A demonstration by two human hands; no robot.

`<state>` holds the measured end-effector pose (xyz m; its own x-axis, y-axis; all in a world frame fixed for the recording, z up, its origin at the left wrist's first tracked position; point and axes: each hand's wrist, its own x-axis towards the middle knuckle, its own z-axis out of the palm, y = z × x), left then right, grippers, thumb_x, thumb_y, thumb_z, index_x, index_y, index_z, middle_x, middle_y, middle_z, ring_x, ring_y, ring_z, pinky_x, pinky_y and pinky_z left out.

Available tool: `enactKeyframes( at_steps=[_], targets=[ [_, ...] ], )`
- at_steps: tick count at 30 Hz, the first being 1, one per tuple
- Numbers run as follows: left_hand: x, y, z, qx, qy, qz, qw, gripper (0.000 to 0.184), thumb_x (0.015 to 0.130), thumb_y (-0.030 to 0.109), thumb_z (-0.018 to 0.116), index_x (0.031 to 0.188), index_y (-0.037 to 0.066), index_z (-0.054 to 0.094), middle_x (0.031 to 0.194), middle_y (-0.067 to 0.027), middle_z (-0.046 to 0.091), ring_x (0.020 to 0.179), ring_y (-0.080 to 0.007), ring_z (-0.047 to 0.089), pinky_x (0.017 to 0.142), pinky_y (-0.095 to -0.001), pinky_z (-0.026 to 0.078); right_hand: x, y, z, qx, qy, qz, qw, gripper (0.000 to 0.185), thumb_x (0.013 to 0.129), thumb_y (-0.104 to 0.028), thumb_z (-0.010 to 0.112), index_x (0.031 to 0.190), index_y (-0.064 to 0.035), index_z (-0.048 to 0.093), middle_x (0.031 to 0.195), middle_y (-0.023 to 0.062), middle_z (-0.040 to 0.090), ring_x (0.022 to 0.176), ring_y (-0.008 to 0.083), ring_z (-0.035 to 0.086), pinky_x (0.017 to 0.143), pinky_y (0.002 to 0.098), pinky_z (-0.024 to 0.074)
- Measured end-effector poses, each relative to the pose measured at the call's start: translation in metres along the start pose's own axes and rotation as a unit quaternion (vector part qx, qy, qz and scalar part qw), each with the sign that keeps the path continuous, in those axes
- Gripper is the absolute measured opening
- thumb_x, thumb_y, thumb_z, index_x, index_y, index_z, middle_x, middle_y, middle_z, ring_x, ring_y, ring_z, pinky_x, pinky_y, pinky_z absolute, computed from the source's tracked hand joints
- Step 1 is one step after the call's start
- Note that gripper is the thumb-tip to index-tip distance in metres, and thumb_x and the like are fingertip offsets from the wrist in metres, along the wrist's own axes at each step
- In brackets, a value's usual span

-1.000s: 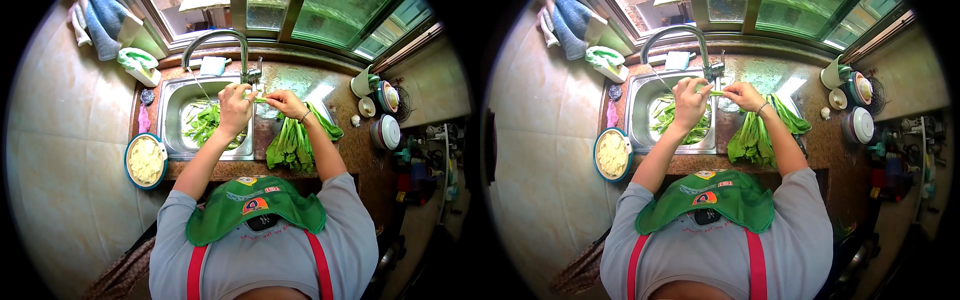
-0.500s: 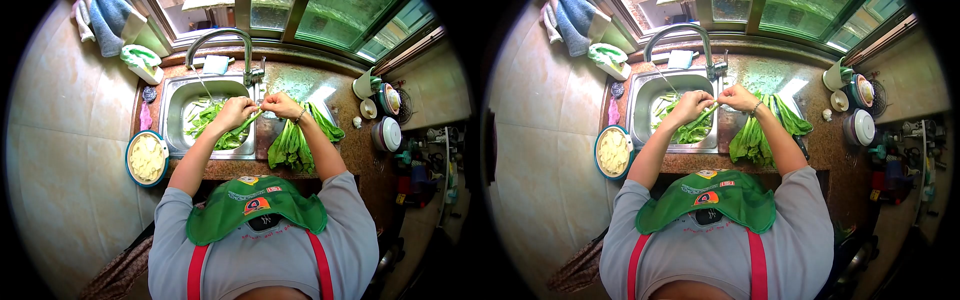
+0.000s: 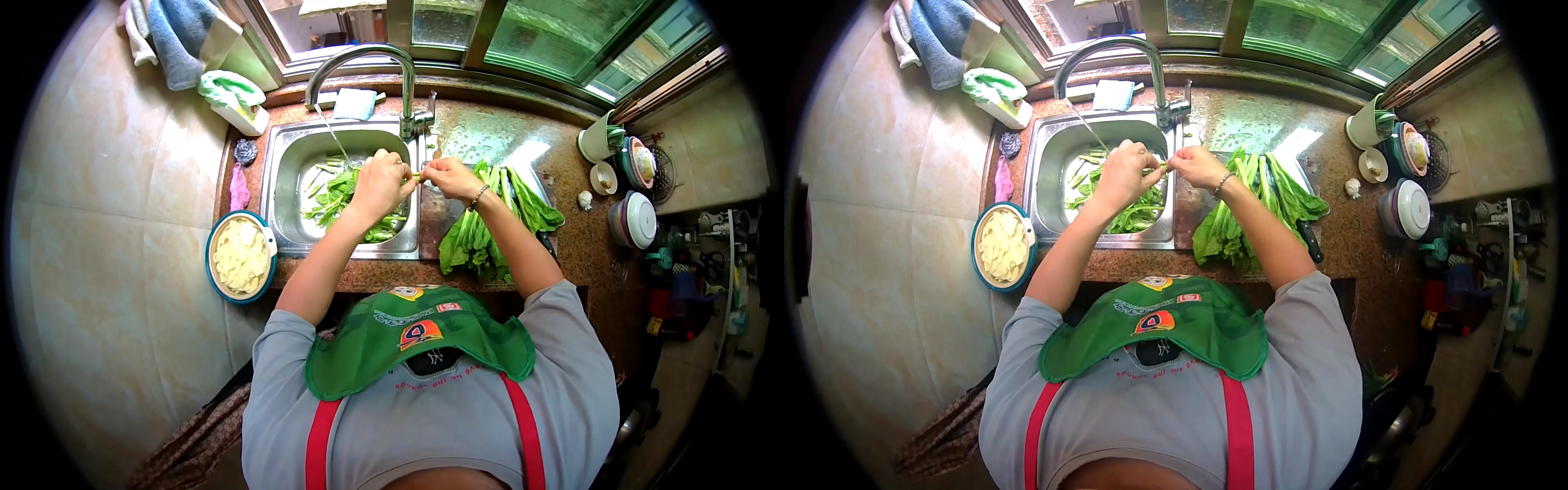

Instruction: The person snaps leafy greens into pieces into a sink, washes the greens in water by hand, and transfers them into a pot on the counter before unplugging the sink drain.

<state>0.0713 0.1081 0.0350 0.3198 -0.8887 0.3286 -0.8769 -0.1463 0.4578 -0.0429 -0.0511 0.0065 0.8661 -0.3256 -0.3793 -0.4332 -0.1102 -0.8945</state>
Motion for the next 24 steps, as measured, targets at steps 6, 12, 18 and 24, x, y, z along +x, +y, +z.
enactKeyframes(
  at_steps=[6, 12, 18, 24],
  targets=[
    [-0.008, -0.010, 0.016, 0.040, 0.120, -0.011, 0.992, 0.009, 0.074, 0.014, 0.070, 0.079, 0.007, 0.069, 0.073, -0.0077, 0.057, 0.076, -0.0257, 0.057, 0.069, -0.0369, 0.046, -0.004, -0.003, 0.010, 0.151, -0.008, -0.020, 0.988, 0.018, 0.093, -0.017, 0.051, 0.097, -0.0033, 0.063, 0.068, -0.0037, 0.055, 0.056, 0.0050, 0.046, 0.052, 0.0205, 0.0404],
    [-0.023, -0.022, 0.015, -0.047, 0.100, -0.077, 0.991, 0.013, 0.080, 0.015, 0.067, 0.085, 0.003, 0.068, 0.077, -0.0112, 0.063, 0.068, -0.0292, 0.062, 0.063, -0.0380, 0.049, -0.004, 0.007, 0.008, 0.137, 0.008, -0.151, 0.979, 0.021, 0.087, -0.010, 0.065, 0.108, -0.0058, 0.064, 0.081, -0.0026, 0.063, 0.070, 0.0038, 0.058, 0.064, 0.0195, 0.0483],
    [-0.021, -0.019, 0.008, -0.231, -0.025, -0.170, 0.958, 0.018, 0.086, 0.017, 0.063, 0.097, 0.003, 0.067, 0.082, -0.0105, 0.066, 0.072, -0.0181, 0.064, 0.065, -0.0321, 0.049, -0.007, 0.000, 0.008, 0.111, 0.054, -0.191, 0.974, 0.019, 0.086, -0.011, 0.068, 0.103, -0.0045, 0.066, 0.082, -0.0022, 0.066, 0.073, 0.0039, 0.059, 0.066, 0.0197, 0.0482],
    [-0.029, -0.029, 0.017, -0.334, 0.013, -0.118, 0.935, 0.014, 0.084, 0.015, 0.062, 0.091, 0.003, 0.066, 0.079, -0.0042, 0.064, 0.069, -0.0133, 0.058, 0.062, -0.0295, 0.047, -0.004, -0.001, 0.011, 0.151, 0.038, -0.190, 0.969, 0.015, 0.086, -0.009, 0.067, 0.100, -0.0030, 0.067, 0.082, -0.0002, 0.067, 0.071, 0.0051, 0.060, 0.065, 0.0204, 0.0492]
  ],
)
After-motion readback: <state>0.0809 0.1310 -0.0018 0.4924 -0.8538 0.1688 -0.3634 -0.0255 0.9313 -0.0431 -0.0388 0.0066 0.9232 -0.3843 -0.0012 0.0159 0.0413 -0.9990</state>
